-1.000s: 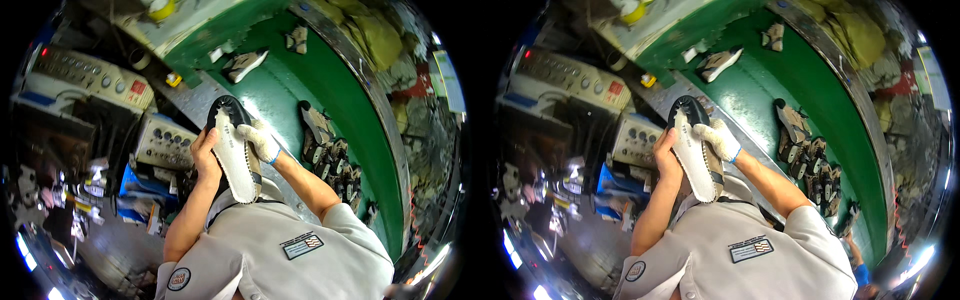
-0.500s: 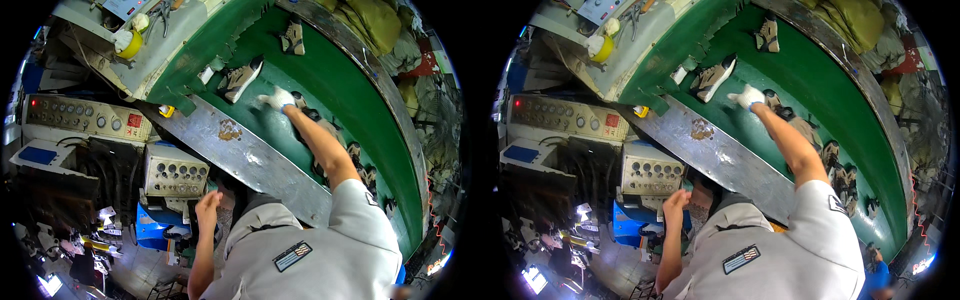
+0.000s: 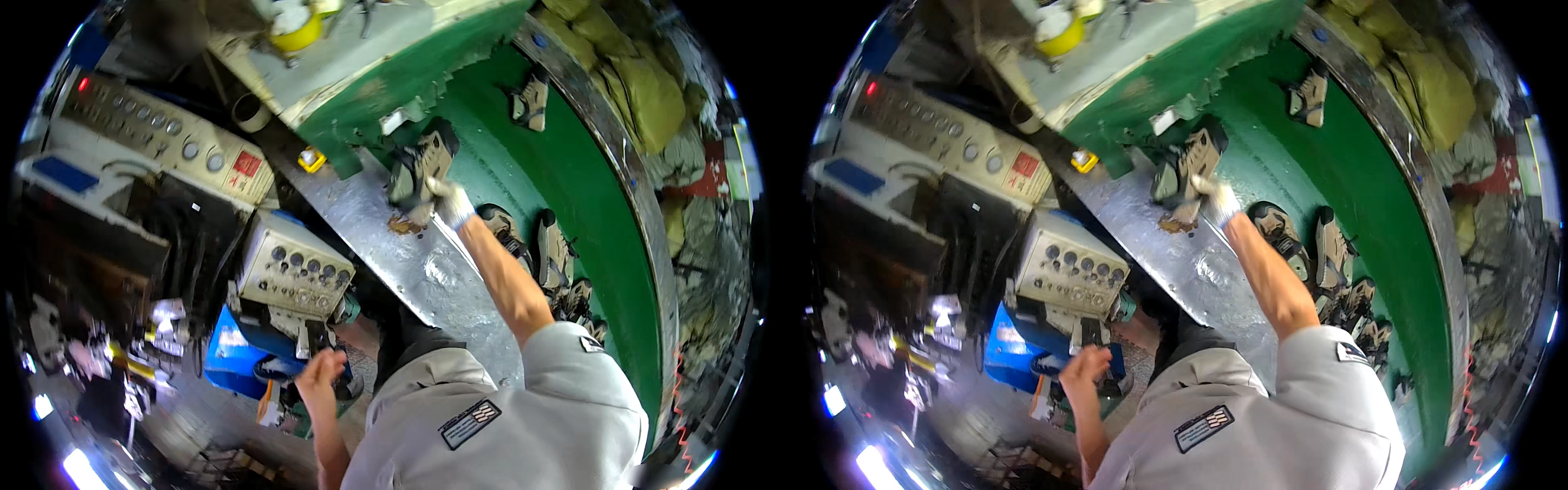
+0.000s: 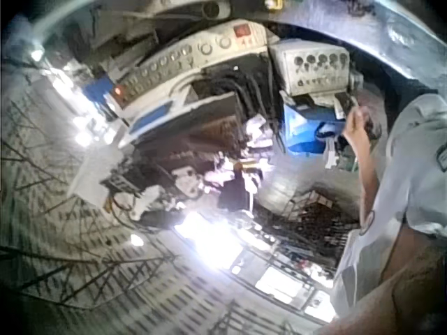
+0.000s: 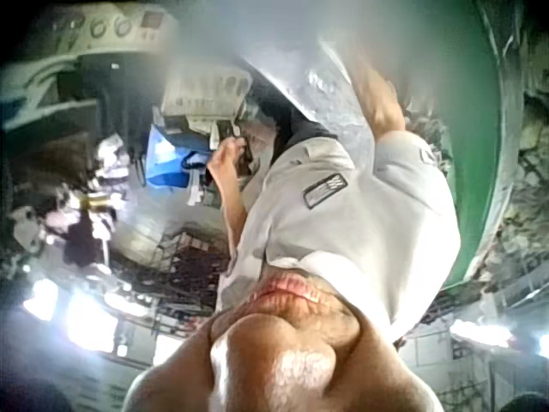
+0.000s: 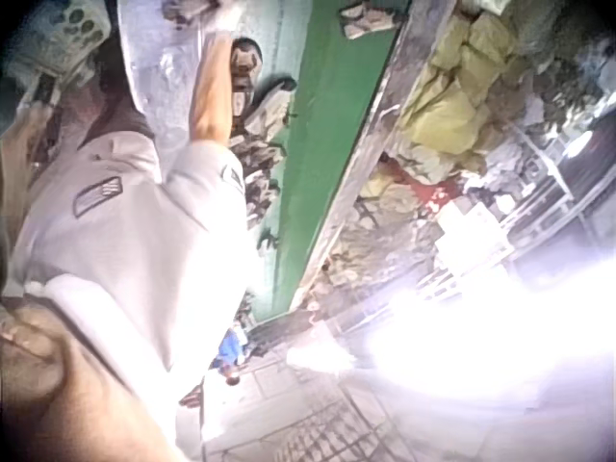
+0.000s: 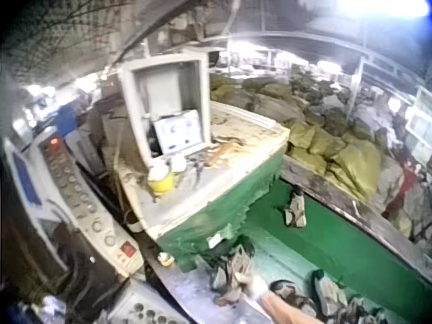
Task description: The person operates a toe-lasting machine by positioning a shoe upper onto the machine's mold, activating the automated clamping and stretching process, and then retrieving the shoe before placing it on a conveyor belt.
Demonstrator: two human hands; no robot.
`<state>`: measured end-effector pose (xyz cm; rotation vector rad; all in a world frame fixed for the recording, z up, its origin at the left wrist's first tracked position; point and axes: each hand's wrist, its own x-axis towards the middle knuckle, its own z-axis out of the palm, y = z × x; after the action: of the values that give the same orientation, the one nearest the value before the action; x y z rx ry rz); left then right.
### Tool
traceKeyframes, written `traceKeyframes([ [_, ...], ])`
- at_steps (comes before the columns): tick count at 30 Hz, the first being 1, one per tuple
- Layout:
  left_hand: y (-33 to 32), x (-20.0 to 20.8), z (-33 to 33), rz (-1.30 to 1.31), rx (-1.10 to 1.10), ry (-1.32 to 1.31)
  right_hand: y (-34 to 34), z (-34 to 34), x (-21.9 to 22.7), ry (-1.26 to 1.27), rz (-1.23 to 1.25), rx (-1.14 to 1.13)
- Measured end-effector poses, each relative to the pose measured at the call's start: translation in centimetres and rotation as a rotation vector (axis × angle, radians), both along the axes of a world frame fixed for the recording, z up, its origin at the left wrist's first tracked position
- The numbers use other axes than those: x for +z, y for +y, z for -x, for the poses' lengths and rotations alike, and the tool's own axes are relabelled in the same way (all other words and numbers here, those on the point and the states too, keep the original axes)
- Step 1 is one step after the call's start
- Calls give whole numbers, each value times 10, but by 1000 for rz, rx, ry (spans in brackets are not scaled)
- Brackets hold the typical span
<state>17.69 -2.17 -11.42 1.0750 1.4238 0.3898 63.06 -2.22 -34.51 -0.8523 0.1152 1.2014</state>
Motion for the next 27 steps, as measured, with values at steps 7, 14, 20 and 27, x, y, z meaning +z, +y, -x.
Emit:
traceKeyframes([
  [7,105,41,13,-300,-43,-297,8,219,197,557,-260,173],
  [14,157,46,111,-84,212,-684,62,345,256,126,-256,705],
  [20,144,50,203,-214,438,-495,88,416,278,4,-227,804],
  [27,154,38,244,-325,731,-379,124,473,275,-234,-150,804],
])
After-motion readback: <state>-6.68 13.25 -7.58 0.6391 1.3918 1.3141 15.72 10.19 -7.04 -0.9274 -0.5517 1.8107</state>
